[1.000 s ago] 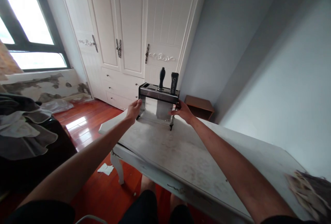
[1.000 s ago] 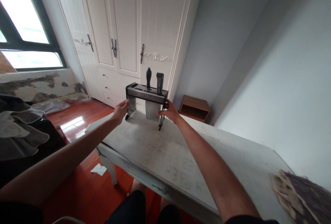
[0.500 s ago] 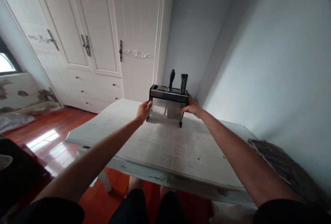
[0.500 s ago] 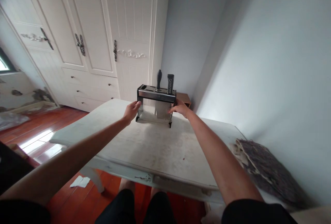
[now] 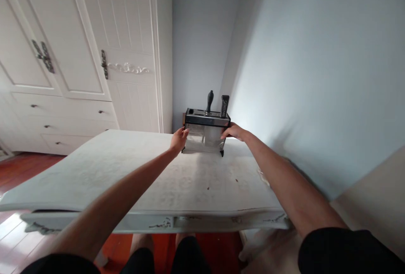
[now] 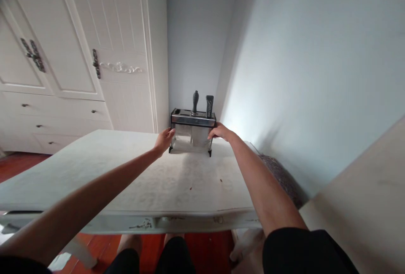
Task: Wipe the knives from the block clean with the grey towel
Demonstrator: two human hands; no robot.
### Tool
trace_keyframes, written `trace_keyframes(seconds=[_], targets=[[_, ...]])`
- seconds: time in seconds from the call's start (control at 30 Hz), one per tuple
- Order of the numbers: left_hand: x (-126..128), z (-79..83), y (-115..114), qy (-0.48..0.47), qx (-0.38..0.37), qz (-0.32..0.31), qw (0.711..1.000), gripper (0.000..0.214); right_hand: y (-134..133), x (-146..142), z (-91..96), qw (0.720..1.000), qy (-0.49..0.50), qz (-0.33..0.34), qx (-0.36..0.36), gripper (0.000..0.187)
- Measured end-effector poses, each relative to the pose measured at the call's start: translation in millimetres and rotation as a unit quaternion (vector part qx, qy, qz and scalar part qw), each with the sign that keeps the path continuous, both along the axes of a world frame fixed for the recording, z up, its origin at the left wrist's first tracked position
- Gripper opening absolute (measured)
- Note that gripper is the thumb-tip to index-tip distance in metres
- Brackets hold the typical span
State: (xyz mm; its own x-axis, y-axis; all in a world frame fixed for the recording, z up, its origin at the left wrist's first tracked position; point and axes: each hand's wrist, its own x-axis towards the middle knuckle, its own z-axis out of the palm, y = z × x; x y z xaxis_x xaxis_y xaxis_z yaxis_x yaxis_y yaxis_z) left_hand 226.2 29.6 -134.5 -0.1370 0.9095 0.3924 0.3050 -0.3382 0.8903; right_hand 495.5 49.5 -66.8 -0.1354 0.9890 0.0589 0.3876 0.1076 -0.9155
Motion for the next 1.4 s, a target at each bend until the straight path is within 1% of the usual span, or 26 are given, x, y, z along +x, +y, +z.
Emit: trace_keyframes(seconds=[0.2, 0.33, 0.63, 0.87, 1.0, 1.13, 1.27, 1.4], targets=[[59.4, 1.9, 6.2, 0.061, 0.000, -0.024, 0.998, 0.028, -1.0, 63.0, 4.7, 0.999, -0.016, -0.042, -0.004, 0.027], [91.4, 2.8, 11.7, 0.079, -0.009, -0.034, 0.996, 0.031, -2.7, 96.5, 8.8, 0.997, -0.039, -0.065, -0.004, 0.024], [145.9, 5.0, 21.0, 0.106, -0.022, -0.064, 0.992, 0.031, -10.9, 148.1, 10.8, 0.992, -0.049, -0.119, -0.011, 0.022], [185.0, 4.8, 23.2, 0.119, -0.020, -0.108, 0.987, 0.030, -11.1, 186.2, 8.8, 0.977, -0.064, -0.204, -0.009, 0.019], [204.3, 3.3, 22.1, 0.119, -0.012, -0.130, 0.984, 0.034, -10.0, 207.8, 5.6, 0.963, -0.080, -0.257, 0.004, 0.019], [216.7, 4.1, 21.3, 0.127, -0.009, -0.141, 0.982, 0.032, -5.9, 222.7, 2.6, 0.944, -0.102, -0.313, 0.016, 0.019], [223.0, 6.4, 20.5, 0.140, -0.006, -0.143, 0.980, 0.029, 0.1, 228.9, 0.8, 0.926, -0.122, -0.357, 0.021, 0.019], [226.3, 7.7, 19.8, 0.149, -0.004, -0.140, 0.979, 0.031, 3.7, 228.9, 0.6, 0.907, -0.145, -0.395, 0.007, 0.019]])
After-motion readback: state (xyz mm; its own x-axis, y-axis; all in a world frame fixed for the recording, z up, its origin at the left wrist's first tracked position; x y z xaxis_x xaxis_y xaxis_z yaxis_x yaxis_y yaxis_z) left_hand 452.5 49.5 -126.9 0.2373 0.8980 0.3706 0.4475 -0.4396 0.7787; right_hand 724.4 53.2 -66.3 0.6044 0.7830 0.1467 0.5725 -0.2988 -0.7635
